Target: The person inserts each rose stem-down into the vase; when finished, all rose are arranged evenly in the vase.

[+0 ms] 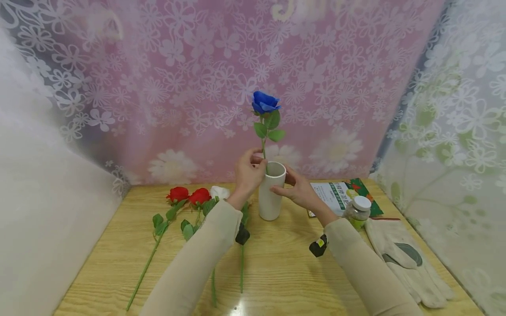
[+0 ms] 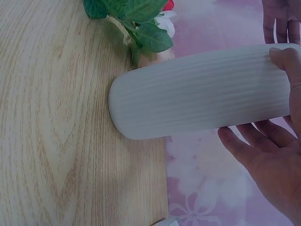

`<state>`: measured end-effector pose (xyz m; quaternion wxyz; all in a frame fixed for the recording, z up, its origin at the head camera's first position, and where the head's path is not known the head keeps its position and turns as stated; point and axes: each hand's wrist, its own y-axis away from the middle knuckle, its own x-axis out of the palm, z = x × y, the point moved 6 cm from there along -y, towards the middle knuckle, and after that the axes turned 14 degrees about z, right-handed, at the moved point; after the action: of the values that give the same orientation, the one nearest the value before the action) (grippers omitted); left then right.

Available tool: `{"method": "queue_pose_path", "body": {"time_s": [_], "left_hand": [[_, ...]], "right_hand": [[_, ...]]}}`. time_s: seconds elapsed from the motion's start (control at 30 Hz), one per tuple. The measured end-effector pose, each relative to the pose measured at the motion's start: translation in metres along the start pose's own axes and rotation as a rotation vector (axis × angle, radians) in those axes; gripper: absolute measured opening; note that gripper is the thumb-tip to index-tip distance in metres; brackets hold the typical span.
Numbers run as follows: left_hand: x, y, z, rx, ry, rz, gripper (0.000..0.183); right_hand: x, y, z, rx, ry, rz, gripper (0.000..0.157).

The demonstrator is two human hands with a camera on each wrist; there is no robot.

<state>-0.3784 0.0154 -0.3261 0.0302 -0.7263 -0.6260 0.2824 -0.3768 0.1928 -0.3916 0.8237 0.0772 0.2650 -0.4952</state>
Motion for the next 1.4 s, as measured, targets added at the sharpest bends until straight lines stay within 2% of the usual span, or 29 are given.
{"method": "queue_pose_path", "body": {"time_s": [0.13, 0.27, 0.47, 0.63, 0.83, 1.1, 1.23, 1.4], "left_hand": [[-0.001, 0.001, 0.005, 0.0, -0.039, 0.048, 0.028], [-0.003, 0.004, 0.013, -0.017, -0.007, 0.092, 0.029], [-0.016, 0.009, 0.028, -0.039, 0.073, 0.078, 0.029], [-0.038, 0.015, 0.036, -0.015, 0.076, 0.035, 0.028], [-0.065, 0.025, 0.047, -0.028, 0.109, 0.0, 0.028], [-0.11, 0.04, 0.062, -0.088, 0.138, -0.096, 0.032], [-0.133, 0.053, 0.076, -0.116, 0.143, -0.098, 0.034], [-0.156, 0.075, 0.098, -0.188, 0.156, -0.084, 0.038]], "right_hand": [[0.0, -0.001, -0.001, 0.0, 0.006, 0.001, 0.083], [0.0, -0.001, -0.002, 0.002, 0.004, 0.001, 0.084], [0.002, -0.001, 0.0, 0.003, -0.013, -0.002, 0.08], [0.008, 0.0, 0.003, 0.017, -0.021, -0.016, 0.083], [0.011, 0.001, 0.002, 0.048, -0.032, -0.05, 0.084], [0.009, -0.002, 0.0, 0.038, -0.045, -0.021, 0.083], [0.009, -0.002, 0.001, 0.024, -0.047, 0.003, 0.083], [0.009, -0.002, 0.001, 0.005, -0.049, 0.027, 0.083]]}}
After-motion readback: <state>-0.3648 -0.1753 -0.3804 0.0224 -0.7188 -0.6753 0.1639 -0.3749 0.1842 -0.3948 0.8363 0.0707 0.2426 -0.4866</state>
